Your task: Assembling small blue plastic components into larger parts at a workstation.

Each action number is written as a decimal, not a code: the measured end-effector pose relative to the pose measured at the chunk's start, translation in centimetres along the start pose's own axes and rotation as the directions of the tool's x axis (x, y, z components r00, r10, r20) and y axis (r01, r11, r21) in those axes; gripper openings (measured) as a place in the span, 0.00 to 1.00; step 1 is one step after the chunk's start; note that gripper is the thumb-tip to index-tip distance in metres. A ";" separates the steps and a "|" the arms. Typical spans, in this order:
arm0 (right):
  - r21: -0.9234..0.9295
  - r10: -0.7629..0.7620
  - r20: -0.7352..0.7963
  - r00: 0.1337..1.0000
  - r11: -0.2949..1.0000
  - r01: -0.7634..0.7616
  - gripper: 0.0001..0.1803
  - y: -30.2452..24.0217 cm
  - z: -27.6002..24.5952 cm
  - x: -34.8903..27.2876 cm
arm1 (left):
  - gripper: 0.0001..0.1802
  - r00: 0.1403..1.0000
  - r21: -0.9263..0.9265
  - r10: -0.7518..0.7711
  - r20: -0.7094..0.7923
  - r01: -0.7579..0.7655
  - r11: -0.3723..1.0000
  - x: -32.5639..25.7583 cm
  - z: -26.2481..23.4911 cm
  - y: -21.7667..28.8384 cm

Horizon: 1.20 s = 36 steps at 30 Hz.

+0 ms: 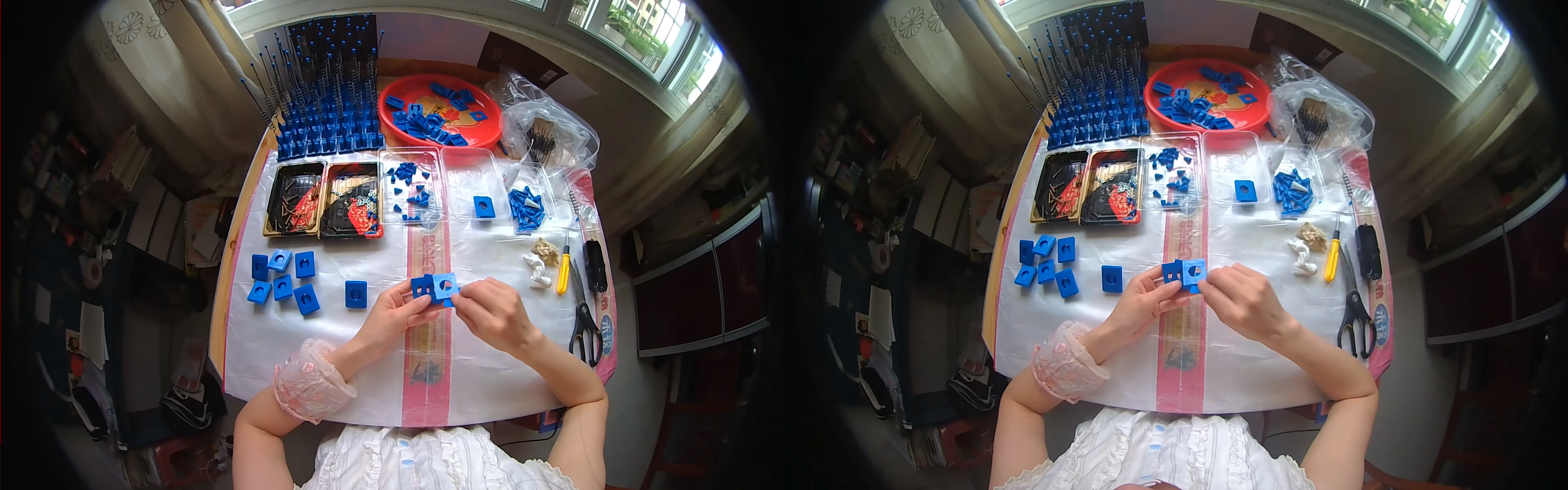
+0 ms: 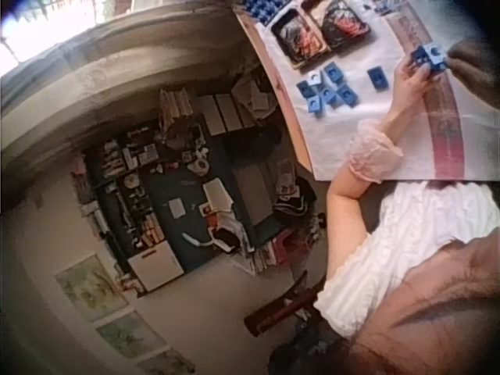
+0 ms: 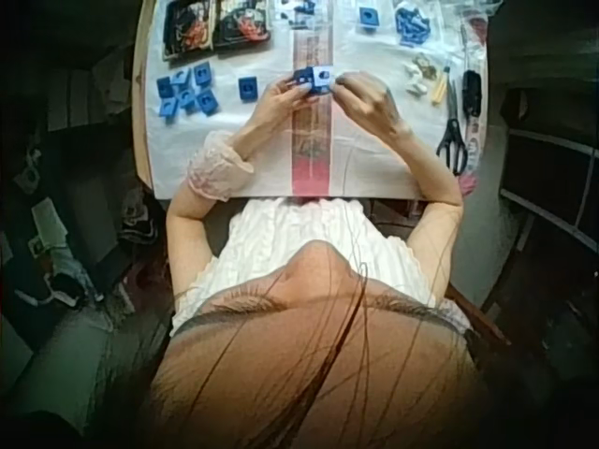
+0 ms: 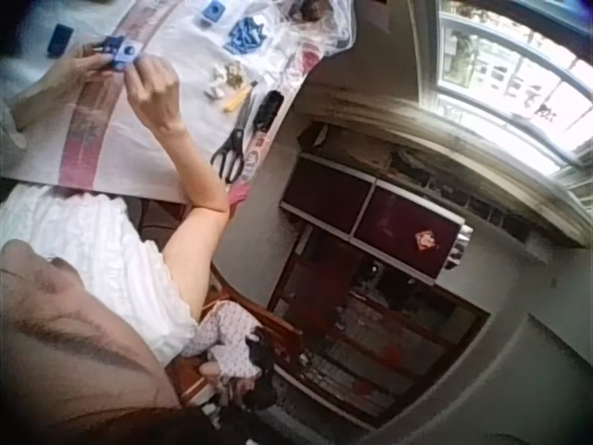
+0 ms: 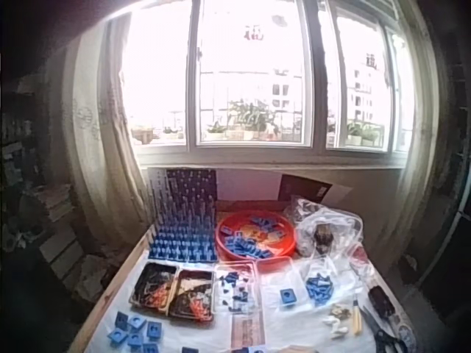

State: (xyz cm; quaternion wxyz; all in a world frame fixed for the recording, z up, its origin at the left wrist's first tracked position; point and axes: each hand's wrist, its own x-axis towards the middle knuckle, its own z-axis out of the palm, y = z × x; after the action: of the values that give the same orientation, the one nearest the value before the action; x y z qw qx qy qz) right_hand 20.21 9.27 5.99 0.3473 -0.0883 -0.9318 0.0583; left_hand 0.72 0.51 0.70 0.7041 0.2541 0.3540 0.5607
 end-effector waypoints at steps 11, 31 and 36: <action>-0.095 -0.107 0.163 0.981 0.988 0.124 0.11 -0.2 0.5 0.0 | 0.16 0.998 -0.023 -0.047 -0.047 0.046 0.999 -0.1 -0.3 -0.1; 0.121 -0.082 0.294 0.952 0.991 0.048 0.09 0.5 -3.8 1.9 | 0.17 0.991 0.188 -0.127 0.032 0.119 0.975 -0.6 0.1 0.8; 0.196 0.396 0.201 0.896 0.880 -0.433 0.07 0.9 -3.8 1.7 | 0.14 0.996 -0.010 -0.055 -0.065 0.055 0.998 -0.2 -0.2 0.6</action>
State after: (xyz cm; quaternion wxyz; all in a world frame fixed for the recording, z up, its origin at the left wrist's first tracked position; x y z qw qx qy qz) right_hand 21.56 10.70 9.79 0.2615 -0.2393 -0.9015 0.2483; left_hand 0.17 0.43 1.04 0.7083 0.2230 0.3816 0.5504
